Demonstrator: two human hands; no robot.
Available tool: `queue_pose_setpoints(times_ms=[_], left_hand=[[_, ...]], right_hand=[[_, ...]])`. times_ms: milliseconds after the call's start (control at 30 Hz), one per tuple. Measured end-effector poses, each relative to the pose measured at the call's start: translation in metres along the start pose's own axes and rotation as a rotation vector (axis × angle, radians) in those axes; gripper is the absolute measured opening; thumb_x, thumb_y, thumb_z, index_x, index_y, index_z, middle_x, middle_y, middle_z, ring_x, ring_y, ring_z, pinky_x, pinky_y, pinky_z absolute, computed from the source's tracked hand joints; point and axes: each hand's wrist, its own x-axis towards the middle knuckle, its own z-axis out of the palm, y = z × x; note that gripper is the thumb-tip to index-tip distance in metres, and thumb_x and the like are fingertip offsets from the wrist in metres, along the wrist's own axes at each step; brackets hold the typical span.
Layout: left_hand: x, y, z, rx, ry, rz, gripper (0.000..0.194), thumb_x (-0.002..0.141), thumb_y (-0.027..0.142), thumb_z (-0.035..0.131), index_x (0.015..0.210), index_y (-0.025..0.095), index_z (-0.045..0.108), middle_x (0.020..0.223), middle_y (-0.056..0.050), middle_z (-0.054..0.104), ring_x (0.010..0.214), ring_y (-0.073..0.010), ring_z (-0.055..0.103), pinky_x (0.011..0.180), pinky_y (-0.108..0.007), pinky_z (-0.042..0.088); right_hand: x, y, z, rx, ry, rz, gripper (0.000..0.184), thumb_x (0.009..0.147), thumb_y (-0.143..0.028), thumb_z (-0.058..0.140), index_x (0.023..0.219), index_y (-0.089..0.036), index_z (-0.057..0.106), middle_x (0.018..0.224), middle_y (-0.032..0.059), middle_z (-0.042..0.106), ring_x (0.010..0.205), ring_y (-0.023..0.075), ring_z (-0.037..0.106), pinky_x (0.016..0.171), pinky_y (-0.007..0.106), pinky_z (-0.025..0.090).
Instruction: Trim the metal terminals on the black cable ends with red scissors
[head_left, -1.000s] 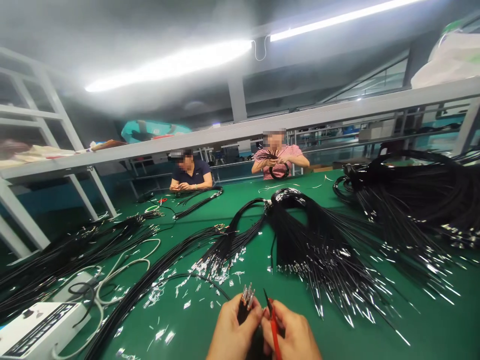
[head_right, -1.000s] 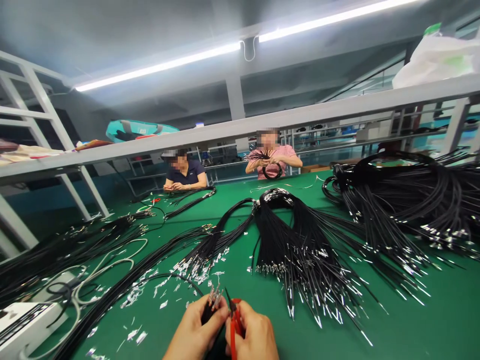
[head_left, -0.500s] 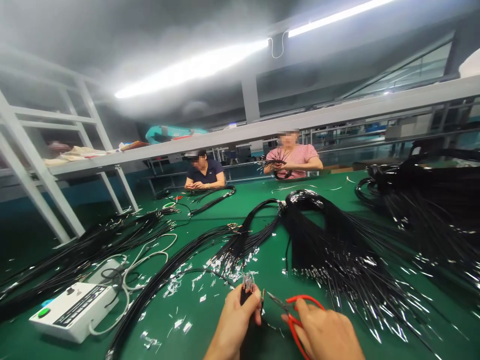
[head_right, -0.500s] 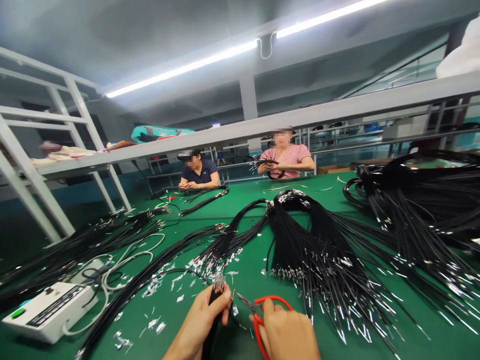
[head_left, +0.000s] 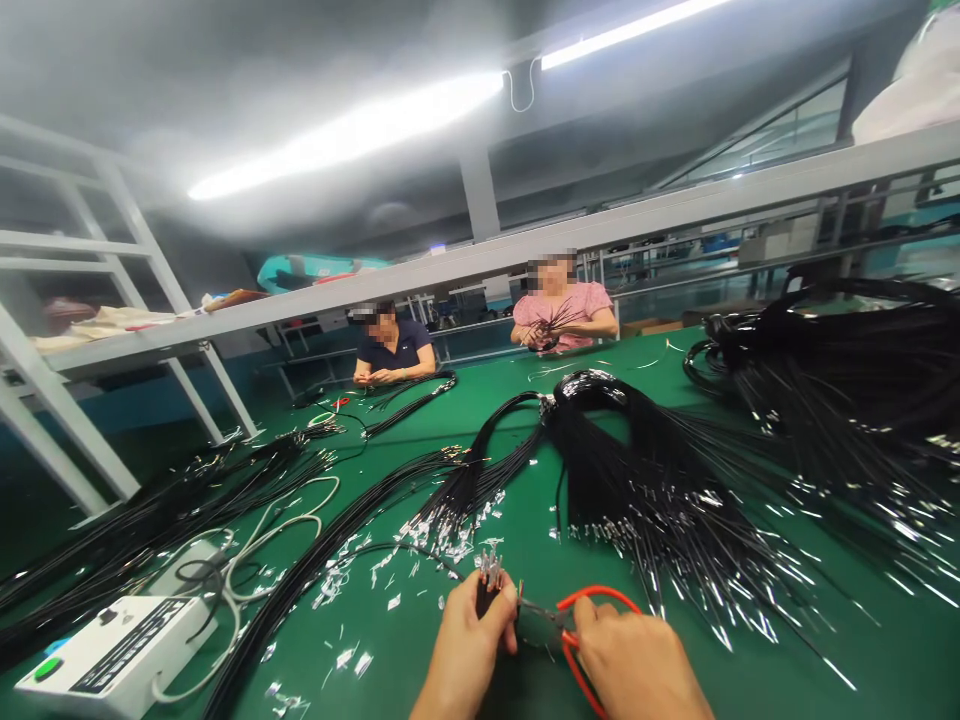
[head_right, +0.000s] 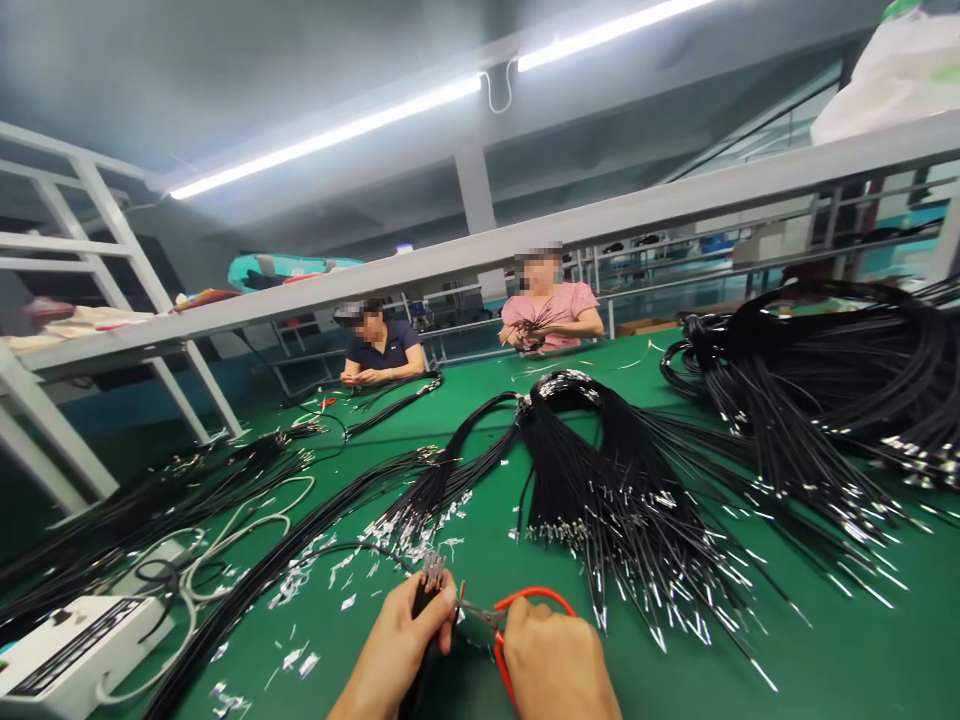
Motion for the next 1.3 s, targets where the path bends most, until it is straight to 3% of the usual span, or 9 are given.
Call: queue_pose_setpoints(times_ms=[400,633,733,833,933,1033,1300], left_hand=[[-0.002,-0.018,0.013,0.262,0.006,0.034,0.028,0.08,0.043,0.041,0.069,0.018,0.047,0.045,0.006,0.042,0.046,-0.0118,0.043,0.049,-0.023,0.032],[0.002,-0.017,0.004,0.048,-0.04,0.029,0.023,0.079,0.038,0.046,0.072,0.016,0.048,0.049,0.004,0.049,0.047,-0.0103,0.045,0.047,-0.022,0.033],[0.003,-0.014,-0.002,-0.106,-0.174,-0.058,0.02,0.074,0.033,0.055,0.076,0.014,0.049,0.056,0.001,0.054,0.049,-0.011,0.05,0.046,-0.022,0.036],[0.001,-0.013,-0.006,-0.258,-0.272,-0.154,0.018,0.069,0.026,0.059,0.075,0.013,0.049,0.061,-0.001,0.057,0.048,-0.0111,0.053,0.047,-0.023,0.039],[-0.001,-0.01,-0.006,-0.311,-0.281,-0.198,0.013,0.069,0.022,0.056,0.069,0.013,0.047,0.06,-0.003,0.059,0.047,-0.011,0.055,0.047,-0.023,0.04],[-0.001,-0.01,-0.005,-0.276,-0.305,-0.214,0.009,0.069,0.02,0.053,0.07,0.014,0.047,0.056,-0.001,0.059,0.043,-0.0094,0.053,0.044,-0.021,0.038],[-0.002,-0.013,0.003,-0.161,-0.271,-0.168,0.012,0.065,0.023,0.056,0.068,0.015,0.048,0.051,0.003,0.056,0.035,-0.0063,0.046,0.037,-0.019,0.034]], right_hand=[[-0.011,-0.006,0.004,0.184,-0.042,0.078,0.022,0.065,0.001,0.047,0.061,-0.015,0.061,0.051,0.0103,0.063,0.048,0.0241,0.062,0.038,0.026,0.036],[-0.004,0.004,0.006,0.378,-0.119,0.252,0.018,0.064,-0.004,0.051,0.054,-0.017,0.058,0.05,0.0094,0.065,0.048,0.0239,0.063,0.043,0.027,0.038],[0.002,0.012,0.003,0.53,-0.136,0.346,0.017,0.072,-0.014,0.047,0.058,-0.018,0.057,0.056,0.0096,0.066,0.056,0.0259,0.064,0.048,0.03,0.04],[0.007,0.014,0.006,0.807,-0.21,0.432,0.028,0.081,-0.029,0.038,0.058,-0.02,0.051,0.049,0.0034,0.062,0.042,0.0179,0.06,0.039,0.024,0.038],[0.009,0.009,0.014,1.116,-0.297,0.495,0.029,0.083,-0.035,0.032,0.064,-0.019,0.048,0.044,-0.0031,0.056,0.027,0.0091,0.048,0.029,0.017,0.031],[0.01,0.005,0.02,1.332,-0.342,0.536,0.027,0.081,-0.037,0.035,0.07,-0.017,0.049,0.044,-0.0054,0.052,0.026,0.0054,0.042,0.028,0.015,0.027],[0.011,0.001,0.012,1.576,-0.413,0.565,0.029,0.073,-0.044,0.049,0.069,-0.016,0.05,0.038,-0.0094,0.046,0.023,0.0032,0.035,0.026,0.014,0.022]])
